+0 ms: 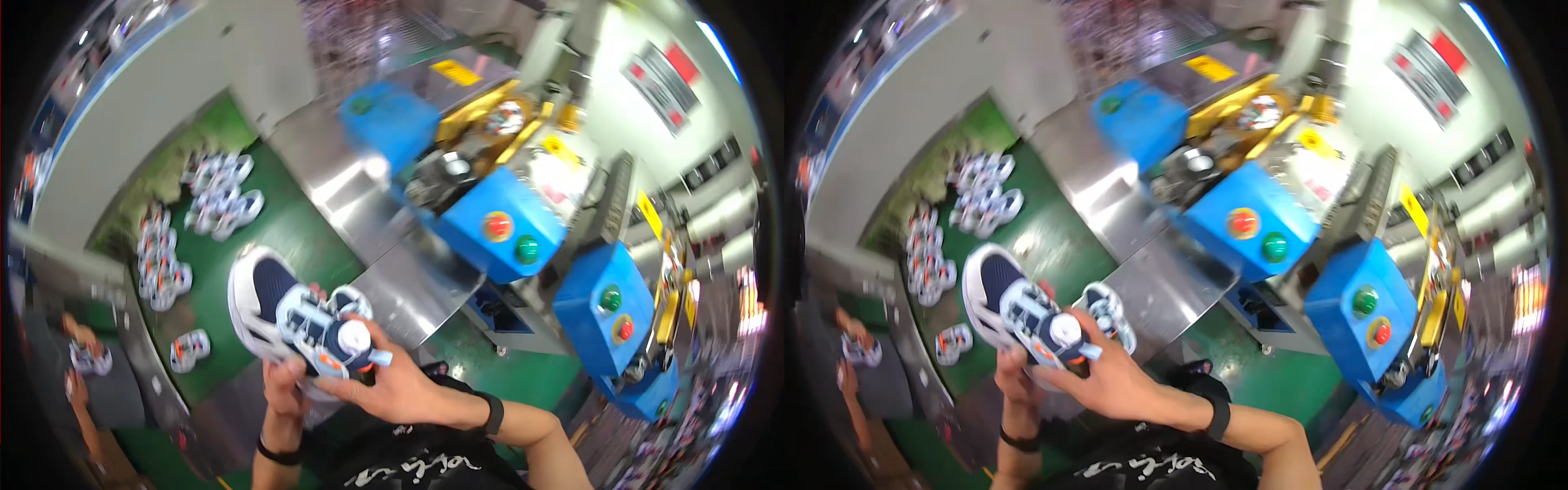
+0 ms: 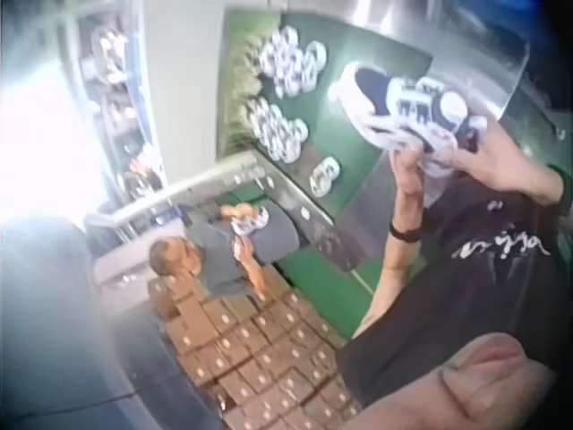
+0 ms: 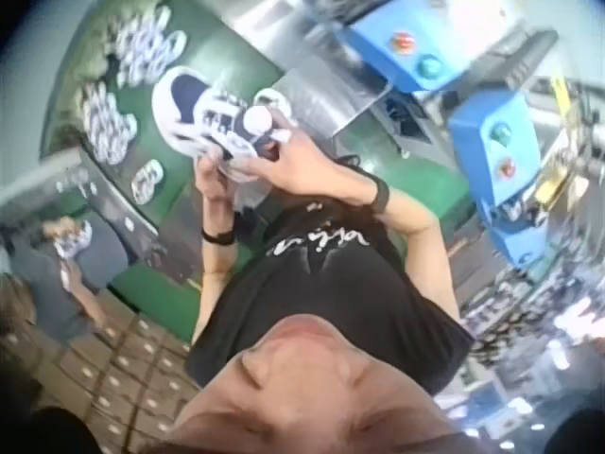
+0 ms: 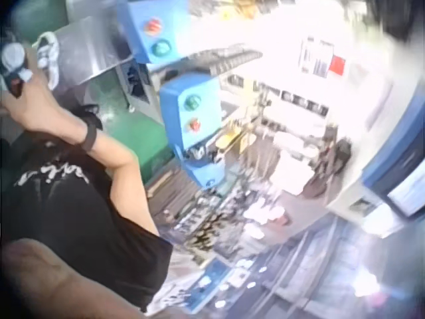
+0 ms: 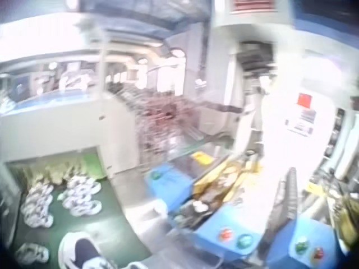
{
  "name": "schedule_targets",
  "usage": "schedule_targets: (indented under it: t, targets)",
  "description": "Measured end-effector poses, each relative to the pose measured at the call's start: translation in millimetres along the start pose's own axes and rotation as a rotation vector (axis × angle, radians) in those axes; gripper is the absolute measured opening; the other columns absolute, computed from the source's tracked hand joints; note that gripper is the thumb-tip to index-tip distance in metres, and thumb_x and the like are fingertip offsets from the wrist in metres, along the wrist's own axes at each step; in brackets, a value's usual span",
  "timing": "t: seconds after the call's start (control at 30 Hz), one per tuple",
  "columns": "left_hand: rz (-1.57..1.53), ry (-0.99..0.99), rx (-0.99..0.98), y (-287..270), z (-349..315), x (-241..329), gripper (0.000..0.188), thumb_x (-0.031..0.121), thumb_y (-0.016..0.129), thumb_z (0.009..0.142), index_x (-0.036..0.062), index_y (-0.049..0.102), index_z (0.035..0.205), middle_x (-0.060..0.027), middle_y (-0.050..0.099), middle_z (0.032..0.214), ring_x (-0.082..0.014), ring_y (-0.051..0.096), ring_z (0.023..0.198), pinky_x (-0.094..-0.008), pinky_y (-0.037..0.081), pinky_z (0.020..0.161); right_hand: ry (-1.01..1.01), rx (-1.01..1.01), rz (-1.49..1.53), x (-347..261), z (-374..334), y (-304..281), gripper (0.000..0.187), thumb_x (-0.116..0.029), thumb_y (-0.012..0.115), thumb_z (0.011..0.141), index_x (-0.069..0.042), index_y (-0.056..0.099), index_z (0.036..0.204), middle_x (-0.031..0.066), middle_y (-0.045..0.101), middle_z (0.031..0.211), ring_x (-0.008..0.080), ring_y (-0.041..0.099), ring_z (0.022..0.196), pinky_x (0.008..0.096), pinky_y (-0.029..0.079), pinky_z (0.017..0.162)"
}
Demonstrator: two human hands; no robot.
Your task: Operating a sole-pressing machine to attach or mold soles onto shoes in a production line.
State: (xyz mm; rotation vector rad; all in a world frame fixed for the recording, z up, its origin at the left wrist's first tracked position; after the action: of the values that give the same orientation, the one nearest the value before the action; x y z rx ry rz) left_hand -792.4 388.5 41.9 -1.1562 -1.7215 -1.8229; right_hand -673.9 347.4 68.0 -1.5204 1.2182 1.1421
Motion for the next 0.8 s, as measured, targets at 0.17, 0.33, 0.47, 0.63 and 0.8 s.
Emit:
schedule_targets:
  t: [0.17, 0.33, 0.47, 0.63, 0.8]
  targets:
    - [0.399, -0.152, 0.033, 42.5, -5.2, -101.5, 0.066, 0.005, 0.061, 0.076, -0.0029, 0.032, 0.135, -0.0155, 0.044, 0.133, -0.0249, 0.041, 0.126, -0.0372, 0.029, 0.107, 0.021, 0.335, 0.393, 99.9, -69.8, -79.7, 0.05, -0.019, 0.065, 0.086, 0.004, 0.042, 0.124, 0.0103, 0.059, 0.108, 0.0165, 0.056, 0.097, 0.0309, 0.045, 0.085]
    - [0.629, 0.333, -0.278, 147.3, 98.8, -75.5, 0.058, 0.003, 0.054, 0.085, -0.0071, 0.026, 0.134, -0.0213, 0.032, 0.141, -0.0292, 0.031, 0.133, -0.0382, 0.025, 0.11, -0.001, 0.559, 0.52, 109.3, -130.8, -176.9, 0.05, -0.003, 0.062, 0.084, 0.002, 0.038, 0.128, 0.0094, 0.057, 0.108, 0.0141, 0.056, 0.097, 0.0298, 0.047, 0.085]
    - [0.815, 0.169, -0.561, 225.6, 281.3, -152.9, 0.071, 0.019, 0.068, 0.082, -0.0049, 0.026, 0.134, -0.0246, 0.036, 0.138, -0.0295, 0.035, 0.132, -0.0382, 0.028, 0.109, -0.097, 0.652, 0.23, 64.7, -107.0, -201.2, 0.039, -0.007, 0.061, 0.084, 0.004, 0.052, 0.12, 0.0148, 0.061, 0.112, 0.0211, 0.057, 0.105, 0.0335, 0.044, 0.091]
    - [1.674, 0.352, -0.766, 308.4, 443.1, -304.5, 0.09, 0.036, 0.068, 0.075, -0.0154, 0.021, 0.132, -0.0395, 0.041, 0.123, -0.0434, 0.048, 0.115, -0.0441, 0.041, 0.096, 0.053, 0.737, 0.316, 63.1, -78.1, -226.5, 0.072, -0.011, 0.067, 0.078, 0.005, 0.028, 0.137, 0.0178, 0.045, 0.13, 0.0269, 0.043, 0.121, 0.0371, 0.033, 0.102]
    - [1.351, 0.4, -0.923, 301.8, 507.1, -315.1, 0.058, 0.026, 0.066, 0.074, -0.0127, 0.042, 0.11, -0.0311, 0.059, 0.094, -0.0422, 0.06, 0.087, -0.0462, 0.049, 0.074, 0.085, 1.023, 0.312, 61.6, -52.2, -255.4, 0.046, -0.009, 0.063, 0.082, 0.003, 0.047, 0.123, 0.0099, 0.06, 0.102, 0.0171, 0.059, 0.089, 0.0298, 0.049, 0.077]
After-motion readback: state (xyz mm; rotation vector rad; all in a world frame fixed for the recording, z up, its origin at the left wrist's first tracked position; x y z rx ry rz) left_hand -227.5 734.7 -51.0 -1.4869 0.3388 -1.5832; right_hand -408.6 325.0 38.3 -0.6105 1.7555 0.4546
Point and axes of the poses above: each hand's wrist, its own z-axis towards the middle knuckle, its own y-axis out of the palm, x = y × z, the point moved 7 cm from there along z, towards the middle knuckle
